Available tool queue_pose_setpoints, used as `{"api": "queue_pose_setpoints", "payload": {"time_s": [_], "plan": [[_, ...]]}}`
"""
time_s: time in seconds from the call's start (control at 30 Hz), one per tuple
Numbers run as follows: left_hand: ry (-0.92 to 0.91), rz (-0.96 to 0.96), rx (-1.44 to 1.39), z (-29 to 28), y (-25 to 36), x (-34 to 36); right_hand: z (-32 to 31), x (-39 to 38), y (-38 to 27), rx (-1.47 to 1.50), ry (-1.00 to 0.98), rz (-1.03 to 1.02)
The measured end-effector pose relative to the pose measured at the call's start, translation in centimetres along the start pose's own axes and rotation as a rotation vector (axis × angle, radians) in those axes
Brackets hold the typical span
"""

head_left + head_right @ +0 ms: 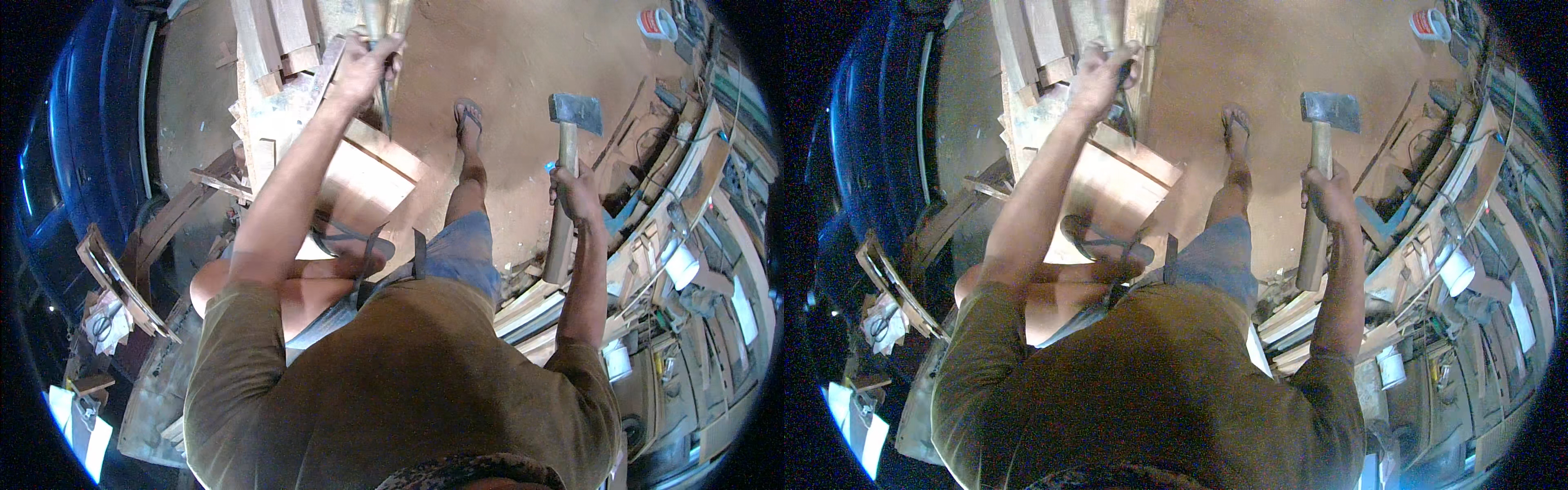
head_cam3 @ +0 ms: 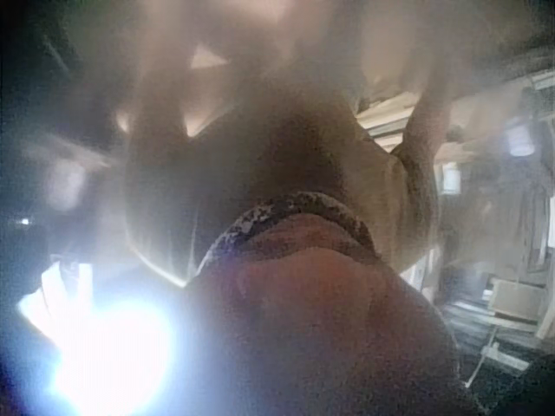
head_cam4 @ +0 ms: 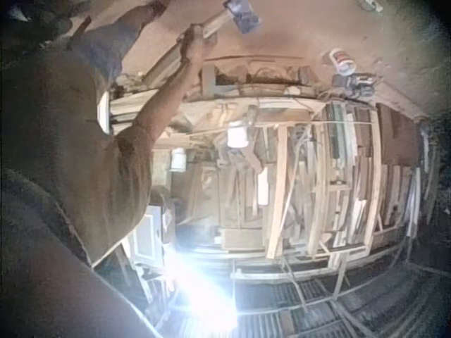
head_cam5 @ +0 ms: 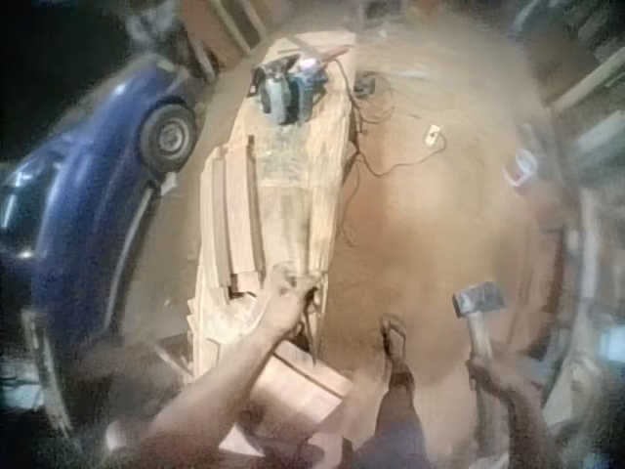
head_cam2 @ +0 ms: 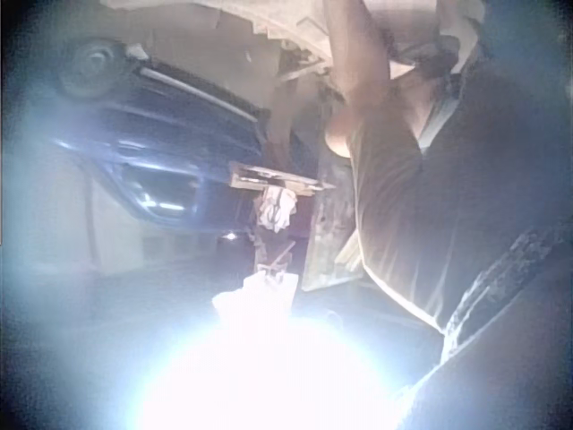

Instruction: The person uses a circular saw to cut a wooden plank into smaller pieces on a workbench. After cutting, they inspect the pieces and then use an axe to split a block of wood on the floor.

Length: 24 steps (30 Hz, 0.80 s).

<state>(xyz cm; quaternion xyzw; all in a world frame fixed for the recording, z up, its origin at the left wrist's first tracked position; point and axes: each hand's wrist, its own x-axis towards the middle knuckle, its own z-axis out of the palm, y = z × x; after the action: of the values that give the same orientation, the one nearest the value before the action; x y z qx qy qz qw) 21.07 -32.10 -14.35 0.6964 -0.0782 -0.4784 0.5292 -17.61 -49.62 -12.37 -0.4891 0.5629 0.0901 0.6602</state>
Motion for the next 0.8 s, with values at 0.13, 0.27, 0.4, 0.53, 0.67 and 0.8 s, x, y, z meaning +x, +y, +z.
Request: {"api": "queue_pose_setpoints", "payload": {"time_s": [0.13,0.27,0.4,0.53,0.67,0.8], "plan": [[0.045,-0.115,-0.006,7.0,-3.8,0.9,-0.6,-1.1,0.7,0.014,-0.013,-0.046],[-0.102,-0.126,0.195,9.4,-8.8,2.6,-1.2,-0.8,1.5,-0.031,-0.009,-0.057],[-0.119,-0.129,0.241,10.6,-9.9,2.4,-1.0,-0.7,1.7,-0.044,0.005,-0.06],[-0.086,-0.067,0.329,11.1,-10.8,2.8,-1.2,-0.4,2.2,-0.02,-0.019,-0.034],[-0.078,-0.074,0.421,11.2,-11.4,3.2,-1.3,0.0,3.1,-0.05,-0.012,-0.008],[-0.114,-0.122,0.471,10.9,-10.7,2.8,-1.2,0.3,3.8,-0.057,-0.013,-0.022]]}}
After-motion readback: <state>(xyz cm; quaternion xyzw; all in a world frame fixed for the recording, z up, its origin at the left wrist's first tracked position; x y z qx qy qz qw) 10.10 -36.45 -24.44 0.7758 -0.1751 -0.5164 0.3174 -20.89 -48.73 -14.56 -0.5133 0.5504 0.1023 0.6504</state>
